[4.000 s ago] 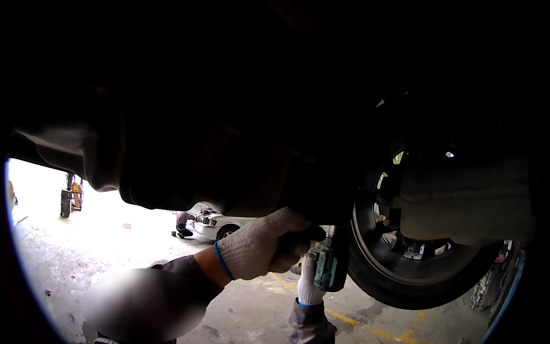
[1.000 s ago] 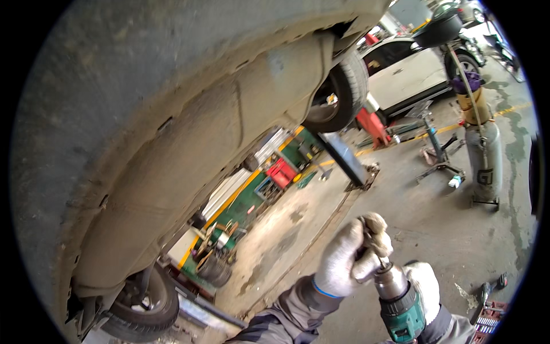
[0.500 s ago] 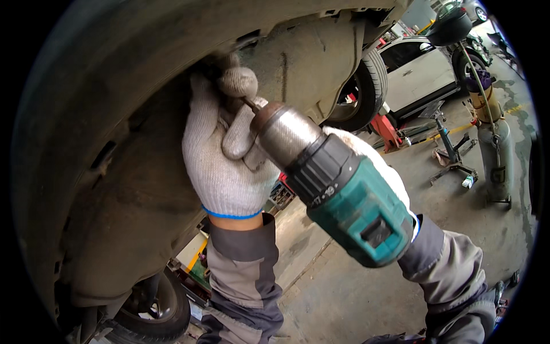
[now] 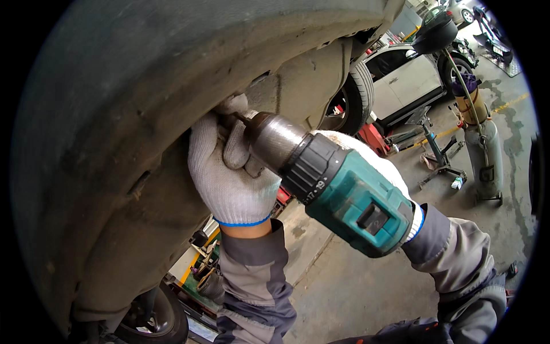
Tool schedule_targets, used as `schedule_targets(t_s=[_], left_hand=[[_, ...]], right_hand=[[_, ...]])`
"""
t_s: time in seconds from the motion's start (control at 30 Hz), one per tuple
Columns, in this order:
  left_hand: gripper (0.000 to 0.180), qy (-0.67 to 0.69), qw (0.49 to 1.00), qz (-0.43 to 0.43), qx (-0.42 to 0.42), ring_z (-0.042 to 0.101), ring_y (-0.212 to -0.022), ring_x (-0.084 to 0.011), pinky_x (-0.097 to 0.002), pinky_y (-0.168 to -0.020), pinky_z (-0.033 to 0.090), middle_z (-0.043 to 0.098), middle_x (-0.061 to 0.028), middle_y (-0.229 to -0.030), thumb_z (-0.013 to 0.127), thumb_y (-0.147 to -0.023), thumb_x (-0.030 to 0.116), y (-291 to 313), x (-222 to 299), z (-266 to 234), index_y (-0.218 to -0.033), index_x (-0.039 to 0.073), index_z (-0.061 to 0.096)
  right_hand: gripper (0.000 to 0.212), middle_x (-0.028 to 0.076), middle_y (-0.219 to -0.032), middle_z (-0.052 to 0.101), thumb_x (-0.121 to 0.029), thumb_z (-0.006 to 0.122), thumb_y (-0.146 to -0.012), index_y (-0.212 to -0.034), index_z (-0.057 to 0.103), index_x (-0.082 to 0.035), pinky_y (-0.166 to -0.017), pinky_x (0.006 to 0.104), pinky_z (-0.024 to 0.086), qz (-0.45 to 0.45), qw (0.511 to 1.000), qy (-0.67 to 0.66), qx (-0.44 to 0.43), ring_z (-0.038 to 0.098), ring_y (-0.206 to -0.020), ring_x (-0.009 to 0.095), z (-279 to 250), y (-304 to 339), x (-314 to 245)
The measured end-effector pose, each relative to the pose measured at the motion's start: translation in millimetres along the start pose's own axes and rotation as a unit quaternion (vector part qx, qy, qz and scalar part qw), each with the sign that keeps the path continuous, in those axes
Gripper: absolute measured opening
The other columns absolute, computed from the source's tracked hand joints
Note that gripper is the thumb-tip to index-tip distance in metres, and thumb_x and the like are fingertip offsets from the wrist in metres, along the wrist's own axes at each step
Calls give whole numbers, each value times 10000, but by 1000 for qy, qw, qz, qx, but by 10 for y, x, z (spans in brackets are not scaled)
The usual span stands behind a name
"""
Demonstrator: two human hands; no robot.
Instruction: The person installs a plastic underbody panel on a lifted car. They position the panel under the vehicle and use a cordless drill to fasten it with screws at multiple points along the wheel arch and undercarriage.
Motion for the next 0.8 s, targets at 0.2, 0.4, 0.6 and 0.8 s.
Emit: schedule_targets(t_s=[0.2,0.4,0.6,0.8], left_hand=[[222,-23,999,13,20,451,-479,-19,-170,-434,388,658,-37,-858,507,-1013,235,-4,52,-79,-985,59,639],[243,60,997,-36,-23,376,-451,-18,-190,-366,260,669,-48,-880,490,-1020,237,-47,-133,-11,-988,48,639],[335,14,989,-76,-128,529,-656,-76,-251,-619,458,651,-38,-973,424,-1043,314,-51,-125,137,-1173,47,580],[405,-52,993,-44,-97,619,-1106,-234,-367,-985,486,620,-155,-1245,419,-1043,326,185,-328,94,-1263,8,540]], right_hand=[[460,101,-1379,512,-191,306,-1019,-1442,386,-30,-1043,350,437,35,995,-72,-55,546,-1207,199,138,45,-3],[446,104,-1279,570,-62,494,-965,-1401,419,-5,-951,314,523,-56,996,64,-3,631,-1046,163,104,88,-221],[507,99,-1417,488,-52,539,-963,-1447,387,-31,-1061,355,455,-70,995,1,-68,529,-1248,180,107,112,-213],[605,106,-1392,507,-82,654,-902,-1441,383,-39,-1041,349,461,-189,949,245,-61,541,-1230,198,63,158,-317]])
Point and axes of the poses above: each hand's wrist, its own y-axis away from the middle knuckle, its own z-axis out of the palm, x = y × z, the point moved 10 cm from there along -y, towards the middle knuckle
